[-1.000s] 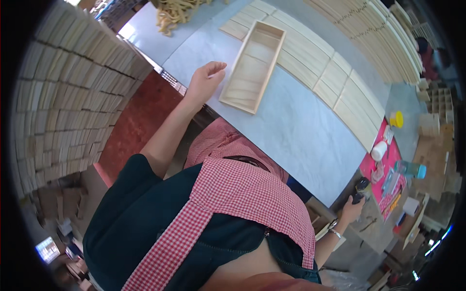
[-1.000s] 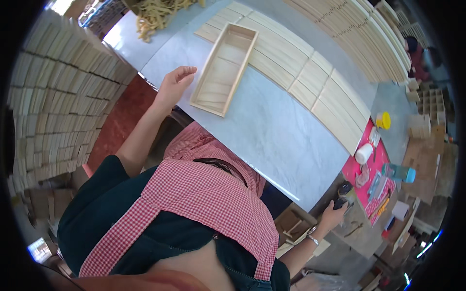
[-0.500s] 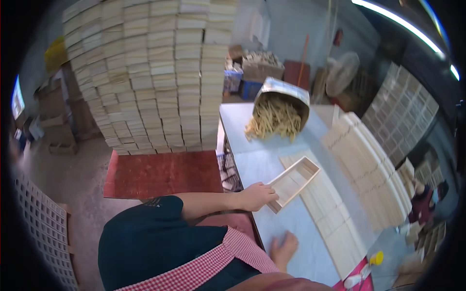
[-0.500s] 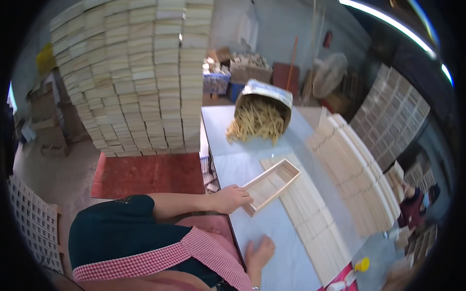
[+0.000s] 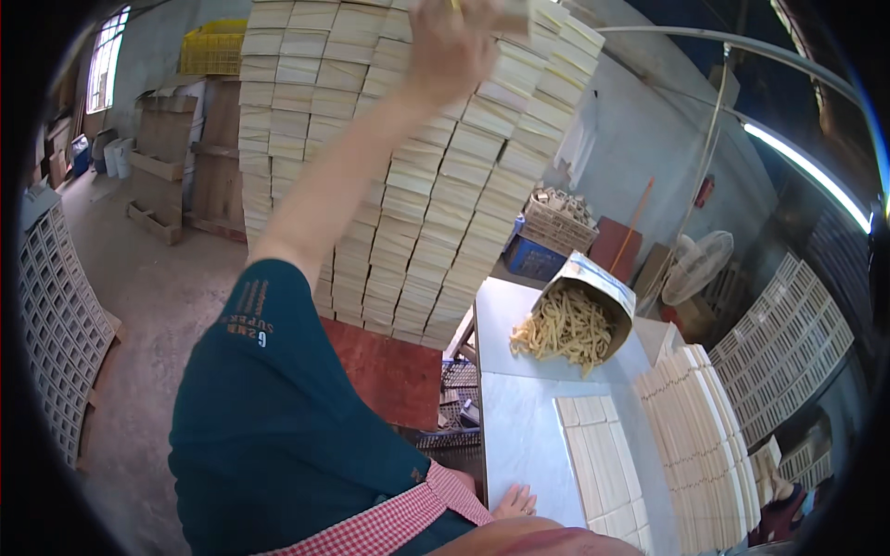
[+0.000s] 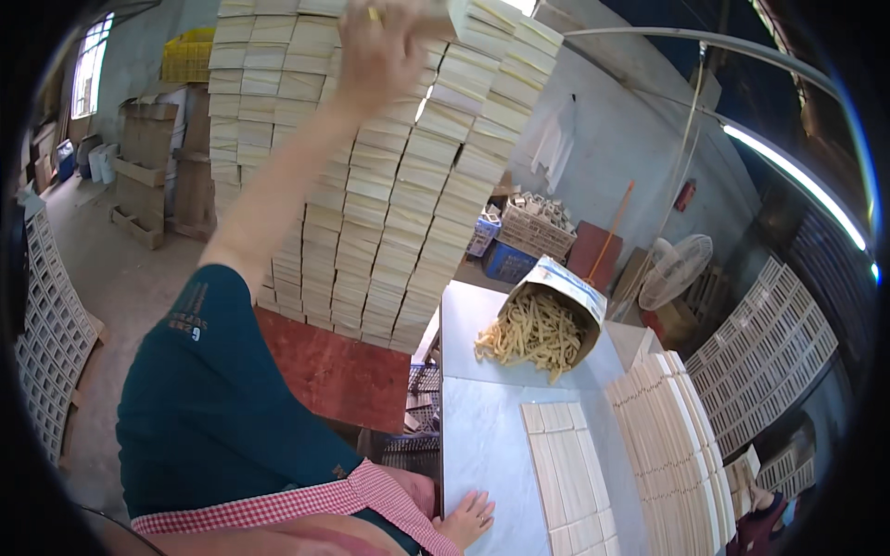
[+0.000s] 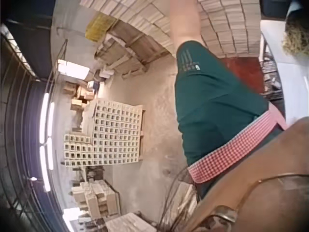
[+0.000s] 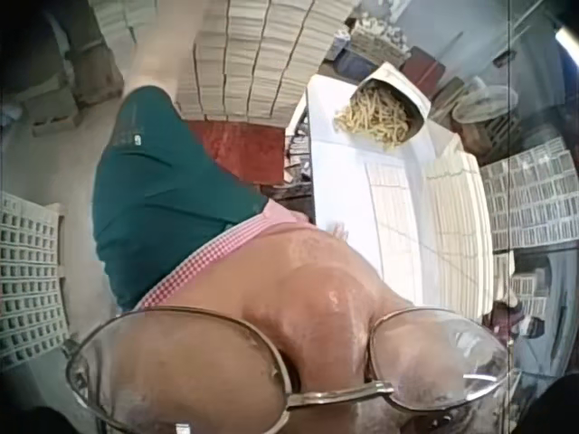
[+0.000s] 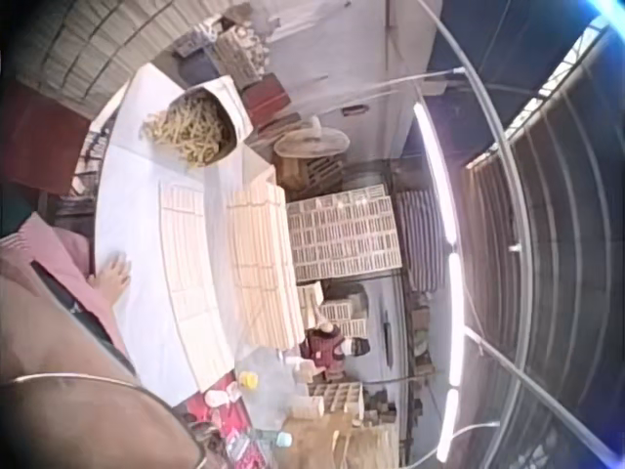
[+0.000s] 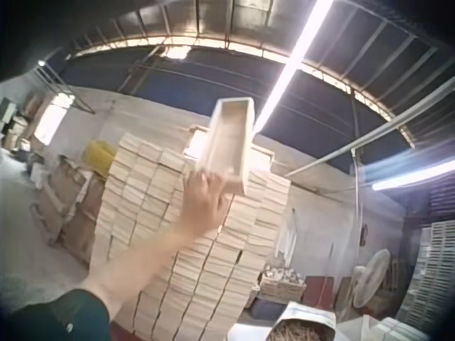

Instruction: Assembling wooden boxes by applying glue to frames and securing wooden slats with a pneumatic nail gun.

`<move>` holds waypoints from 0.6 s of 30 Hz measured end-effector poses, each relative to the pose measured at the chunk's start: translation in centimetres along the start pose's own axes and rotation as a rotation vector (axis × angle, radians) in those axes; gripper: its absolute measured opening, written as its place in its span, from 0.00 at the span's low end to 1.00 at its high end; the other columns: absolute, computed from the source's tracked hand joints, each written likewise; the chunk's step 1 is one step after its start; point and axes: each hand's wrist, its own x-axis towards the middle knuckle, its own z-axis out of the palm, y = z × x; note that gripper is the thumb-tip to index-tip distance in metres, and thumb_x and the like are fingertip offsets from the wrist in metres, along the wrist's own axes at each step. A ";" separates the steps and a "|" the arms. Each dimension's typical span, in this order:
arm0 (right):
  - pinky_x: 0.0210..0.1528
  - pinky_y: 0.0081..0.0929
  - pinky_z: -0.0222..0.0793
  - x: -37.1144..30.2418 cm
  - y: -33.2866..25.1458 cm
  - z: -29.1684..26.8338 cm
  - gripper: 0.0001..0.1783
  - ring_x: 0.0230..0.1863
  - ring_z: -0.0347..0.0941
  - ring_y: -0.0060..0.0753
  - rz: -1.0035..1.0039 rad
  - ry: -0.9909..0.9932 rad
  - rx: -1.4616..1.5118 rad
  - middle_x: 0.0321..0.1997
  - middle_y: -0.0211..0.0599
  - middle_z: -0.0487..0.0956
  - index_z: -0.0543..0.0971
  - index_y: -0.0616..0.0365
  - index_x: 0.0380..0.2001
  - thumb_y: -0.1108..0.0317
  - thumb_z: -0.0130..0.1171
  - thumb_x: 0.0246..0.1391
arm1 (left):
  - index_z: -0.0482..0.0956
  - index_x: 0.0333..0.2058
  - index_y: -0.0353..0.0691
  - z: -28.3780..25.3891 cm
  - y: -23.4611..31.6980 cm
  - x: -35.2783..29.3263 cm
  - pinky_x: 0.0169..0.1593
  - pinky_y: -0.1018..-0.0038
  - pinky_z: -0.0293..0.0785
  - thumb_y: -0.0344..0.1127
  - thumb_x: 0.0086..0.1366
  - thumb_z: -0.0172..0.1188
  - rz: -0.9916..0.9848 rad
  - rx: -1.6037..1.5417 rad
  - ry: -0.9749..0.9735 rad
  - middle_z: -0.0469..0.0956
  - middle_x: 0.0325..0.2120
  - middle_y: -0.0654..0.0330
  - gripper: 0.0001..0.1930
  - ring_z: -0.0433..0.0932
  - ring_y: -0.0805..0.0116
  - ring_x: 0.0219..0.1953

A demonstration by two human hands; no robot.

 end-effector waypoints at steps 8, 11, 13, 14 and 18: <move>0.72 0.56 0.52 -4.3 3.2 10.9 0.38 0.79 0.47 0.54 -0.060 -0.323 -0.182 0.82 0.36 0.48 0.53 0.43 0.77 0.50 0.41 0.66 | 0.79 0.54 0.43 7.4 -16.8 12.1 0.57 0.52 0.71 0.35 0.57 0.61 -0.056 0.204 0.125 0.78 0.51 0.45 0.24 0.72 0.46 0.55; 0.72 0.56 0.52 -4.3 5.0 16.2 0.36 0.78 0.49 0.53 -0.115 0.305 0.076 0.81 0.34 0.52 0.54 0.44 0.77 0.52 0.39 0.67 | 0.82 0.51 0.47 6.8 -19.8 12.7 0.54 0.54 0.73 0.38 0.55 0.64 -0.052 -0.114 -0.244 0.81 0.49 0.49 0.22 0.76 0.49 0.52; 0.71 0.55 0.53 -3.8 5.7 17.8 0.36 0.78 0.50 0.52 -0.144 0.336 0.075 0.81 0.34 0.52 0.54 0.44 0.77 0.52 0.38 0.67 | 0.81 0.51 0.46 5.5 -21.1 12.3 0.54 0.54 0.72 0.38 0.55 0.64 -0.116 -0.061 -0.214 0.81 0.49 0.49 0.22 0.76 0.49 0.52; 0.71 0.54 0.54 -4.0 6.0 18.4 0.36 0.77 0.51 0.52 -0.153 0.378 0.065 0.81 0.33 0.52 0.54 0.44 0.77 0.52 0.37 0.68 | 0.81 0.51 0.45 4.6 -20.9 12.8 0.54 0.54 0.72 0.37 0.56 0.63 -0.174 -0.025 -0.167 0.80 0.49 0.48 0.22 0.75 0.48 0.52; 0.70 0.52 0.56 -5.1 5.8 18.2 0.36 0.76 0.54 0.52 -0.180 0.390 0.074 0.81 0.34 0.53 0.55 0.45 0.76 0.53 0.39 0.66 | 0.80 0.51 0.43 -1.8 -20.8 13.2 0.54 0.53 0.72 0.36 0.56 0.62 -0.415 0.162 0.001 0.79 0.48 0.47 0.21 0.75 0.48 0.51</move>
